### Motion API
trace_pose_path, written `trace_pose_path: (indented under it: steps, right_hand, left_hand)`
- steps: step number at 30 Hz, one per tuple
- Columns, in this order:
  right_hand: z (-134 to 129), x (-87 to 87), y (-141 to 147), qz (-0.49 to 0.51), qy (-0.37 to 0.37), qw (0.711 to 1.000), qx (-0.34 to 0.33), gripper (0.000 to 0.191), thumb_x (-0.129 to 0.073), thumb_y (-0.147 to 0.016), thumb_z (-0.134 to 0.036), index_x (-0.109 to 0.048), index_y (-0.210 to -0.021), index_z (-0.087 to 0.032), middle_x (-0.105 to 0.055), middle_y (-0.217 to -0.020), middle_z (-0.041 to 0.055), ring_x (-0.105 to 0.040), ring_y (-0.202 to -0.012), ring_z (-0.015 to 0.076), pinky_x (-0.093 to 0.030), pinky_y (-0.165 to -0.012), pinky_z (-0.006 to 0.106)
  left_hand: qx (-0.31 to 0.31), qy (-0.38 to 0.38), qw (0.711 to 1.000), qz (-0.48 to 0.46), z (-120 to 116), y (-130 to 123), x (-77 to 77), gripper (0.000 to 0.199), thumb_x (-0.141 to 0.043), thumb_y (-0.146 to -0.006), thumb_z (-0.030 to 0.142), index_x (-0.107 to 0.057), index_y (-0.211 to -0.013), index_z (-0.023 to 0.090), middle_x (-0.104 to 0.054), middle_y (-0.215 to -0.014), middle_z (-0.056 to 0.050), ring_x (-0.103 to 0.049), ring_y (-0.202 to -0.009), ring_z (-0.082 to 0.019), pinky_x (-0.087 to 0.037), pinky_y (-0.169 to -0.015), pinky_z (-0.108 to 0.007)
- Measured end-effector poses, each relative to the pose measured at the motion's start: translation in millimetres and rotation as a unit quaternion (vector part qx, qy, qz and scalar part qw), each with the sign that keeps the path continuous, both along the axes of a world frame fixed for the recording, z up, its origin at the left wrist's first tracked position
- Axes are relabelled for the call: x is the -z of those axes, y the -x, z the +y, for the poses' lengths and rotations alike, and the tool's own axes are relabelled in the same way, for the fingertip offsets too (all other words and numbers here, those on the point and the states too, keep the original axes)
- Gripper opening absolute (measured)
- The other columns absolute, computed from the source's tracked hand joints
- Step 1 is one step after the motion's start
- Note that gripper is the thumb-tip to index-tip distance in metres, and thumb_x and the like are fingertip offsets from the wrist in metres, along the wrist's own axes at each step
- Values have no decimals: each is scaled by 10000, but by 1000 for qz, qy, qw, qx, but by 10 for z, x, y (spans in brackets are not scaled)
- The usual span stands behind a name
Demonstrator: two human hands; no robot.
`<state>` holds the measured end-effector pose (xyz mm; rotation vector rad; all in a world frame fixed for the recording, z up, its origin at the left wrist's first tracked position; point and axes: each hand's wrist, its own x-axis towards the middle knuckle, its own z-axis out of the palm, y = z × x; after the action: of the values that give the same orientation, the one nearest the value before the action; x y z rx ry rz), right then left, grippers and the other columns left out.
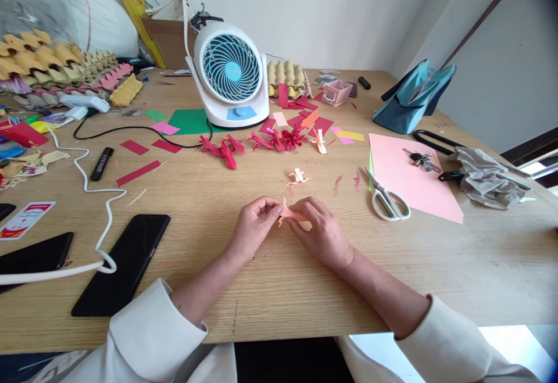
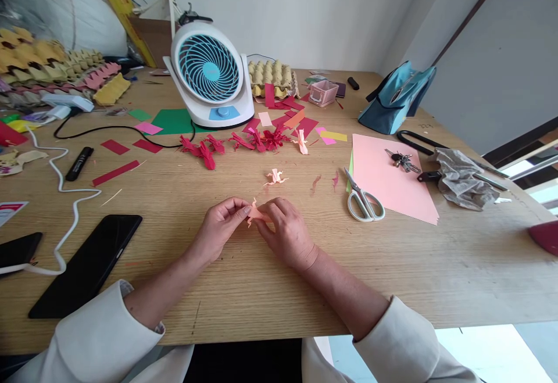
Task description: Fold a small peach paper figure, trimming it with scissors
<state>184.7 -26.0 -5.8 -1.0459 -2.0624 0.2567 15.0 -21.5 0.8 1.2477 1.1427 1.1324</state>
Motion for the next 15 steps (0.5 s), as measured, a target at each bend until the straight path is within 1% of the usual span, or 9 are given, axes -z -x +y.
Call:
trace_pose_path:
  steps: [3, 7, 10, 12, 15]
  right_hand:
    - [3, -4, -8, 6, 6, 1000, -3, 89, -605, -892, -178, -594, -976, -207, -652, -924, 82, -625, -851, 213, -516, -743, 336]
    - [10, 7, -21, 18, 17, 1000, -7, 103, -604, -894, -176, -606, -989, -215, -657, -927, 74, -629, -855, 207, -521, -751, 331]
    - [16, 14, -30, 26, 24, 999, -10, 111, -609, -888, -165, -614, -989, -211, -656, -929, 75, -628, -859, 205, -521, -757, 328]
    - [19, 10, -33, 30, 26, 999, -13, 103, -611, -886, -163, -618, -979, -208, -653, -926, 75, -626, -855, 202, -521, -754, 324]
    - [20, -4, -34, 34, 29, 999, -15, 90, -599, -894, -170, -617, -972, -211, -648, -915, 68, -623, -842, 194, -518, -743, 316]
  left_hand:
    - [-8, -5, 1000, -5, -4, 2, -18, 227, -688, -816, 384, -646, -810, 161, -637, -740, 4, -585, -714, -124, -479, -727, -245]
    - [-19, -7, 1000, -14, 3, 17, -19, 235, -672, -831, 392, -649, -875, 162, -665, -804, -4, -620, -739, -126, -497, -766, -252]
    - [-16, -16, 1000, -8, 9, 33, -14, 221, -676, -831, 368, -640, -908, 164, -669, -843, -11, -631, -766, -129, -502, -765, -246]
    - [-8, -40, 999, 13, 5, 46, -14, 194, -691, -818, 326, -634, -920, 170, -666, -862, -16, -632, -789, -135, -502, -753, -243]
    - [5, -108, 990, 86, -11, 70, -35, 140, -671, -827, 253, -654, -950, 187, -675, -907, -32, -636, -838, -152, -502, -784, -260]
